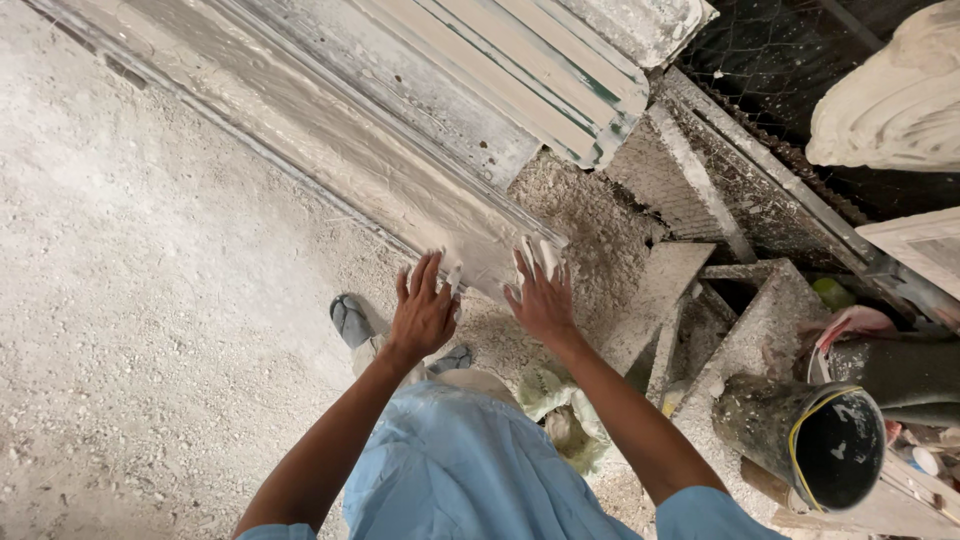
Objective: The person retrieves a bundle of white fiberglass strands from a bucket, then lays them lengthwise along a long metal workbench. They smooth the strands with their hands and use a small rectangular tool to press and align the strands along the bench surface.
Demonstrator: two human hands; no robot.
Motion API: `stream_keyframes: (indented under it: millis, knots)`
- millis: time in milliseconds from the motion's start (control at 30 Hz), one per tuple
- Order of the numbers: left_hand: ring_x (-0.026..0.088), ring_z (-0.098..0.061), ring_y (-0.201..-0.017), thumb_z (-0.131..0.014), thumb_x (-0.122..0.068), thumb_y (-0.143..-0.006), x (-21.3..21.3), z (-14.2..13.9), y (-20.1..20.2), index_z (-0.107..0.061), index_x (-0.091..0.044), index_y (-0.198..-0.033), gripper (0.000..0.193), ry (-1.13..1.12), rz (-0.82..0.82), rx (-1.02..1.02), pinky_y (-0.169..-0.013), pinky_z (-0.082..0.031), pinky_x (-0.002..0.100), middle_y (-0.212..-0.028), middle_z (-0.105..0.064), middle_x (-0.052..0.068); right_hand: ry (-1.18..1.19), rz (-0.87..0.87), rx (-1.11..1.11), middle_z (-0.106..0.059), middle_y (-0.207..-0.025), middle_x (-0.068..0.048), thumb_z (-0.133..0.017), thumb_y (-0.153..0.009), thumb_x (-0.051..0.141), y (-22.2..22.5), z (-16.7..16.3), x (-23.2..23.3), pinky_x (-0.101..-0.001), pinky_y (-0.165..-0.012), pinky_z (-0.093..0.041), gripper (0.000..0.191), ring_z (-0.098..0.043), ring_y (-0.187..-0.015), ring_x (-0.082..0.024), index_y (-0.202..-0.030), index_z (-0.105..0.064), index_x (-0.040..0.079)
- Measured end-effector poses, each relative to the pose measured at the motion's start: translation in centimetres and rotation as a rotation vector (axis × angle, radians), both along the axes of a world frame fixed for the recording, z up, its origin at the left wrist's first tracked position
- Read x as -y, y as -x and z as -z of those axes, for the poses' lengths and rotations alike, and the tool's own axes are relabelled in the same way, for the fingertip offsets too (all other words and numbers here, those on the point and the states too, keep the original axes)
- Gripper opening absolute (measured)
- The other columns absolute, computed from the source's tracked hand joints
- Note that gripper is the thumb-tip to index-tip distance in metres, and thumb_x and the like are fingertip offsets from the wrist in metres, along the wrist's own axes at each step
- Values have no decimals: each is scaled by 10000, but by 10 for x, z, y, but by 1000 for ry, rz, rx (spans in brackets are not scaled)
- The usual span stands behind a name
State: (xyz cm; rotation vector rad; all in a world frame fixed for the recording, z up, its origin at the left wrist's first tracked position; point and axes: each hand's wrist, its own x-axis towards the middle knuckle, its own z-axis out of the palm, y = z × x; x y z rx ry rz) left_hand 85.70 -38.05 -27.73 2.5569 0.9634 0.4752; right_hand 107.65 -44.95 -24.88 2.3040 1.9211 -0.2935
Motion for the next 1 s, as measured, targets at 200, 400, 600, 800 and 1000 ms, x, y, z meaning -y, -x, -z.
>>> stream_keyframes:
  millis: [200,400,600,800,1000]
  knots:
    - [318,-487,-1287,-651,-207,-932,37,8,-5,-632,-50,-1275,378,44,228,-94,-1114,-343,555,-1363,-523,184,83,-49,7,-70,-1713,-112,-312,-1049,543,-12,-2,12,-598,-1251,-91,755,-210,-1535,-393,-1642,-106,123]
    - [296,-502,-1312,-678,-211,-913,64,8,-15,-681,-44,-1185,320,68,225,-81,-1113,-385,526,-1342,-554,146,107,-68,-40,-58,-1728,-137,-317,-1068,500,-20,0,23,-588,-1253,-77,720,-192,-1532,-416,-1623,-119,88]
    - [369,-394,-1395,-661,-231,-858,64,6,-26,-648,-33,-1248,437,-20,156,-128,-1128,-311,592,-1460,-466,230,-60,-10,-109,-41,-1722,-173,-335,-1076,474,-35,5,36,-687,-1224,-33,641,-145,-1577,-385,-1525,-240,26]
    - [345,-439,-1361,-624,-200,-894,60,2,-32,-612,38,-1277,451,-22,39,-213,-1122,-349,578,-1451,-483,213,74,7,-95,-31,-1726,-124,-319,-1048,512,-13,-6,30,-701,-1211,-59,758,-165,-1563,-378,-1633,-130,68]
    - [340,-457,-1302,-629,-170,-878,44,-4,-30,-647,20,-1180,358,60,-69,-185,-1121,-339,603,-1330,-527,211,-17,-162,-46,9,-1720,-132,-349,-997,612,14,-6,16,-652,-1194,-105,885,-274,-1512,-414,-1622,-86,42]
